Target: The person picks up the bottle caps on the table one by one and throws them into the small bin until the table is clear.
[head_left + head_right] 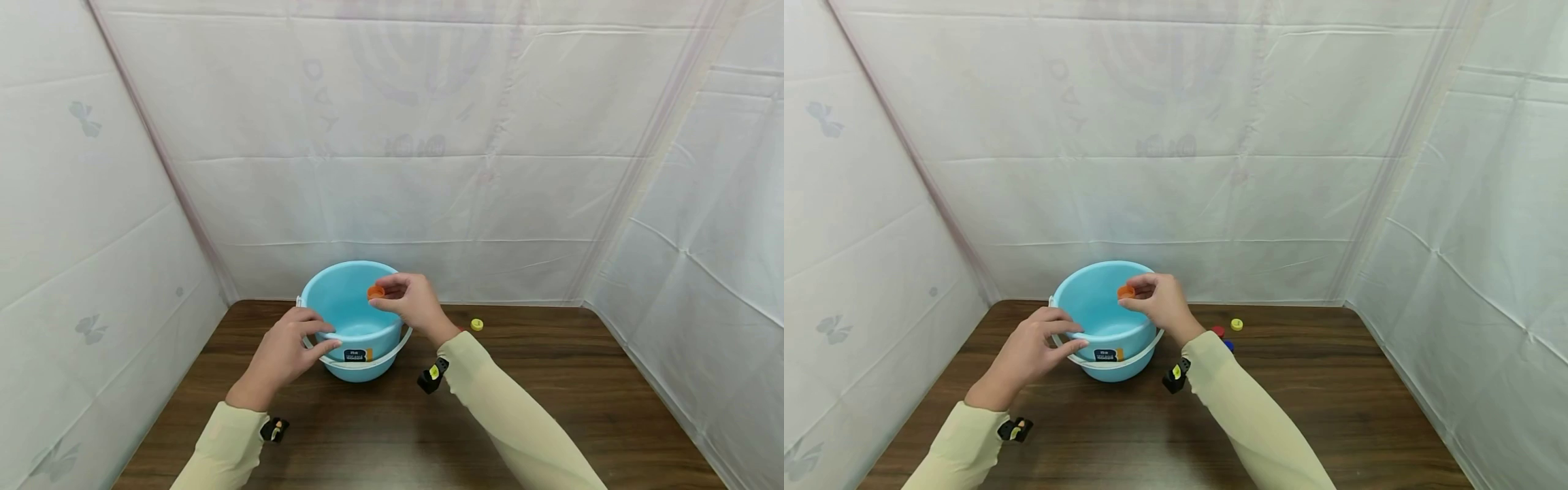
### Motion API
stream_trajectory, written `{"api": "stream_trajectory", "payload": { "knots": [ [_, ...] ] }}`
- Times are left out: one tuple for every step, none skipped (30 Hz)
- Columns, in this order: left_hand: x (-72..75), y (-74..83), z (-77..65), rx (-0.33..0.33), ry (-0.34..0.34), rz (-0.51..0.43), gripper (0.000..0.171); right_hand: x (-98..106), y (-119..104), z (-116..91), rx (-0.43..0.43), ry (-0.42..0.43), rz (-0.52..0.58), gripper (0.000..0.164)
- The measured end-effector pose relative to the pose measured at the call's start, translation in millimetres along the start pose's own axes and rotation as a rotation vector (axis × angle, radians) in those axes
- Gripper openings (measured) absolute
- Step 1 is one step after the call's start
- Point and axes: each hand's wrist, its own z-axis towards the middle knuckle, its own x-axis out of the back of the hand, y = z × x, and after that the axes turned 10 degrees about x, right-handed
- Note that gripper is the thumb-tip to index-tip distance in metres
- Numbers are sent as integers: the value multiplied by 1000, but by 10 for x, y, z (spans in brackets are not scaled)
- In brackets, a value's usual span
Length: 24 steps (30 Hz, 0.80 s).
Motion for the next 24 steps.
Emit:
{"api": "stream_trajectory", "payload": {
  "knots": [
    [2,1,0,0,0,1,27,-1,-3,-1,-1,0,-2,34],
    [4,0,-1,-2,0,1,27,-2,-4,0,-2,0,-2,34],
    [5,1,-1,-1,0,2,27,-1,-7,0,-2,-1,-3,34],
    [6,1,-1,-2,1,3,27,0,-11,0,0,-1,-6,35],
    [7,2,-1,-3,3,5,27,2,-14,1,-1,-1,-7,35],
    [7,4,-2,-5,4,5,27,4,-16,2,1,-2,-8,35],
    [7,3,-2,-7,6,4,27,6,-21,2,2,-1,-8,35],
    [6,4,-3,-9,9,4,27,8,-22,3,4,-2,-9,35],
    [6,7,-3,-7,10,6,27,10,-24,4,6,-2,-10,35],
    [4,7,-4,-8,13,7,27,11,-25,5,6,-1,-11,35],
    [2,6,-5,-9,14,7,27,11,-23,6,5,-1,-12,35],
    [1,7,-5,-8,13,7,27,12,-21,6,3,-2,-12,35],
    [0,6,-4,-7,14,7,27,12,-19,5,1,-1,-13,35],
    [2,8,-5,-6,12,7,27,12,-15,5,0,-1,-15,35],
    [3,8,-4,-5,11,8,28,12,-10,5,-1,0,-17,35],
    [4,7,-3,-5,9,8,28,13,-8,4,-3,1,-18,35],
    [7,9,-3,-5,7,7,28,13,-5,3,-4,1,-22,34],
    [10,12,-3,-6,5,7,29,12,-4,2,-3,1,-26,34],
    [12,12,-3,-6,4,6,29,11,-3,1,-3,3,-30,34],
    [14,14,-4,-5,3,7,29,11,-4,1,-4,4,-34,34],
    [15,13,-3,-4,2,6,30,10,-5,0,-5,6,-37,34],
    [15,13,-3,-4,2,6,30,9,-8,-2,-5,6,-40,34],
    [16,14,-3,-4,1,5,30,9,-7,-1,-5,6,-42,34],
    [14,12,-2,-3,1,5,30,9,-8,-1,-5,7,-42,34]
  ]
}}
